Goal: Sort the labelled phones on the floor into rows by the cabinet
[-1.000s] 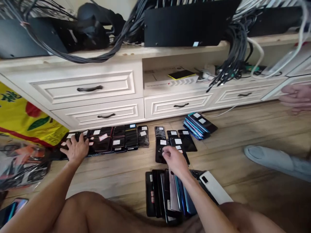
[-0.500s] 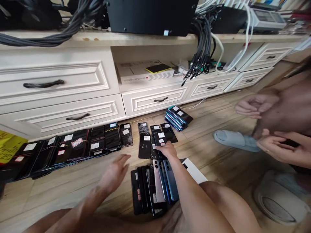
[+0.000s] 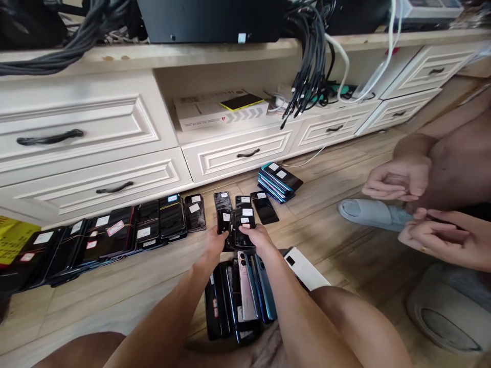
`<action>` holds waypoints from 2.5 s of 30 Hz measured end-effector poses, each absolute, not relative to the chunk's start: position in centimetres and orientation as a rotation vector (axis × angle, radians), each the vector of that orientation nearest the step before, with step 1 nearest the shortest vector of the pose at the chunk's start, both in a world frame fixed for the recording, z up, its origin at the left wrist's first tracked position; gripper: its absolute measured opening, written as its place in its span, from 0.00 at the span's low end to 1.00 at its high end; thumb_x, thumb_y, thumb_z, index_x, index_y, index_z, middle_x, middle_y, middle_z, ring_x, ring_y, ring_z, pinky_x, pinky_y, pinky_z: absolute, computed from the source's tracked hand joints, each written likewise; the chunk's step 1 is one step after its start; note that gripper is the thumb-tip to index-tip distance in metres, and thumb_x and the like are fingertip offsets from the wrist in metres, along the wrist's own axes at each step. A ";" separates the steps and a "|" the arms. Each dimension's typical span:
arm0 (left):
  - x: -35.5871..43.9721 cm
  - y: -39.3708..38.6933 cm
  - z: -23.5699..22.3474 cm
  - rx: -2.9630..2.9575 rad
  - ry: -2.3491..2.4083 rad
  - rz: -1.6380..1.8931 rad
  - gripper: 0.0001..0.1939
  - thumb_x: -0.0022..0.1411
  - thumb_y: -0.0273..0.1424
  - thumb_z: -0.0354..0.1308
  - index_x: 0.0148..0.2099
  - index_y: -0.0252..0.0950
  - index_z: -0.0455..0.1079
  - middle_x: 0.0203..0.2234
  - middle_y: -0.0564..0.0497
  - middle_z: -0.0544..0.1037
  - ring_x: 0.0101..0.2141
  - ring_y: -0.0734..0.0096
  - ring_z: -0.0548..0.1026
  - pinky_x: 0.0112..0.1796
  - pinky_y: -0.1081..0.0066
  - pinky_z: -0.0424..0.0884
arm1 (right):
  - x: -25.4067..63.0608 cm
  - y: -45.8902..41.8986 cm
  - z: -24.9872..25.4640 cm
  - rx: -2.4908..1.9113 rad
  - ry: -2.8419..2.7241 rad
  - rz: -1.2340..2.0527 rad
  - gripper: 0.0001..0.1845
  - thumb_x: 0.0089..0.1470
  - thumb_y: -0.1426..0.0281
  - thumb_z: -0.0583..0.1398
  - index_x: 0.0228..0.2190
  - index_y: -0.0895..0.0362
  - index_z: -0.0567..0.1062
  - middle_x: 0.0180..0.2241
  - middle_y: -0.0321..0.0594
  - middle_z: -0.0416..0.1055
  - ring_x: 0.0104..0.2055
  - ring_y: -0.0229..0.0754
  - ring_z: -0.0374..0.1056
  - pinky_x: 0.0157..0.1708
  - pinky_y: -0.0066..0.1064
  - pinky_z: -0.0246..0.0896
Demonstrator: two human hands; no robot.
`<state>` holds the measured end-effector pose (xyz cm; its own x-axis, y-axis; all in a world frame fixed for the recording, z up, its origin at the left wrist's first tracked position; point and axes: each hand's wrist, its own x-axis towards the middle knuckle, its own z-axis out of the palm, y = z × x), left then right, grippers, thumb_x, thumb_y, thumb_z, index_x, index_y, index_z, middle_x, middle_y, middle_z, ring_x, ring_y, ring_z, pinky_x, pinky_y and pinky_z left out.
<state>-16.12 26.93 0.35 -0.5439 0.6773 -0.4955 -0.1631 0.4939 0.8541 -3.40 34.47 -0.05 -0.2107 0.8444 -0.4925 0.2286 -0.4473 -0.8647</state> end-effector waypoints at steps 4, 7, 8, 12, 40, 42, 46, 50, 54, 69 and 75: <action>-17.1 24.2 2.4 0.193 1.613 1.346 0.22 0.63 0.38 0.63 0.57 0.41 0.67 0.51 0.44 0.80 0.46 0.58 0.81 0.39 0.63 0.80 | -4.4 33.0 2.5 -1.365 -1.078 1.897 0.21 0.41 0.63 0.70 0.38 0.58 0.78 0.38 0.43 0.83 0.41 0.50 0.79 0.42 0.37 0.74; -18.2 21.2 4.3 0.031 1.427 1.479 0.23 0.56 0.34 0.71 0.53 0.42 0.71 0.49 0.48 0.81 0.42 0.62 0.81 0.36 0.68 0.79 | -4.7 31.4 4.7 -1.263 -1.006 2.029 0.23 0.37 0.62 0.73 0.37 0.58 0.79 0.37 0.44 0.83 0.42 0.52 0.79 0.44 0.39 0.74; -18.5 20.1 4.9 0.001 1.346 1.525 0.23 0.53 0.32 0.73 0.51 0.42 0.72 0.47 0.49 0.82 0.41 0.64 0.81 0.36 0.69 0.79 | -4.7 30.7 5.4 -1.232 -0.981 2.076 0.25 0.37 0.61 0.74 0.38 0.58 0.80 0.37 0.44 0.83 0.43 0.52 0.79 0.45 0.40 0.74; -18.4 16.2 6.6 -0.021 1.138 1.624 0.19 0.47 0.26 0.76 0.42 0.38 0.77 0.41 0.50 0.84 0.39 0.65 0.81 0.40 0.70 0.78 | -4.0 27.4 7.7 -1.146 -0.870 2.171 0.30 0.37 0.59 0.77 0.43 0.56 0.81 0.42 0.45 0.83 0.46 0.52 0.78 0.51 0.42 0.72; -17.0 16.4 6.6 -0.164 0.928 1.676 0.27 0.49 0.25 0.76 0.53 0.40 0.78 0.48 0.43 0.83 0.53 0.44 0.79 0.56 0.49 0.74 | -4.5 25.9 8.5 -1.149 -0.636 2.091 0.33 0.47 0.63 0.75 0.55 0.45 0.77 0.48 0.38 0.81 0.48 0.52 0.77 0.45 0.42 0.74; -16.9 16.4 6.3 -0.168 0.939 1.680 0.27 0.49 0.25 0.77 0.52 0.40 0.78 0.48 0.43 0.83 0.53 0.46 0.79 0.56 0.50 0.74 | -4.7 25.8 8.5 -1.136 -0.630 2.095 0.31 0.47 0.64 0.75 0.54 0.44 0.78 0.49 0.38 0.81 0.50 0.51 0.77 0.47 0.41 0.74; -16.8 16.2 5.7 -0.164 0.969 1.691 0.24 0.48 0.26 0.77 0.49 0.39 0.78 0.44 0.45 0.84 0.50 0.48 0.81 0.56 0.53 0.75 | -5.0 25.6 8.4 -1.100 -0.615 2.114 0.28 0.48 0.64 0.75 0.51 0.45 0.80 0.47 0.37 0.82 0.49 0.50 0.77 0.50 0.41 0.72; -16.7 16.3 5.7 -0.173 0.986 1.688 0.25 0.48 0.26 0.77 0.49 0.39 0.78 0.45 0.44 0.84 0.50 0.47 0.81 0.55 0.53 0.75 | -5.3 25.5 8.6 -1.074 -0.611 2.110 0.26 0.47 0.64 0.75 0.49 0.46 0.80 0.45 0.37 0.82 0.47 0.49 0.77 0.50 0.40 0.71; -16.6 16.3 6.0 -0.197 0.983 1.686 0.26 0.48 0.26 0.77 0.50 0.37 0.78 0.45 0.43 0.84 0.48 0.48 0.81 0.54 0.54 0.76 | -5.5 25.4 8.8 -1.061 -0.581 2.093 0.26 0.47 0.64 0.75 0.48 0.49 0.81 0.45 0.40 0.82 0.46 0.48 0.77 0.49 0.39 0.71; -16.3 16.0 5.6 -0.240 0.922 1.629 0.37 0.51 0.25 0.76 0.62 0.41 0.72 0.50 0.41 0.82 0.50 0.47 0.80 0.54 0.51 0.76 | -5.6 25.1 8.1 -1.029 -0.642 2.038 0.25 0.48 0.59 0.74 0.46 0.55 0.80 0.45 0.45 0.81 0.46 0.51 0.75 0.50 0.41 0.68; -16.2 16.1 5.9 -0.278 0.907 1.615 0.42 0.49 0.25 0.77 0.65 0.43 0.69 0.52 0.42 0.81 0.52 0.47 0.79 0.56 0.51 0.74 | -5.7 25.1 8.6 -1.032 -0.644 2.039 0.24 0.47 0.59 0.74 0.45 0.54 0.81 0.43 0.43 0.80 0.45 0.50 0.74 0.49 0.40 0.67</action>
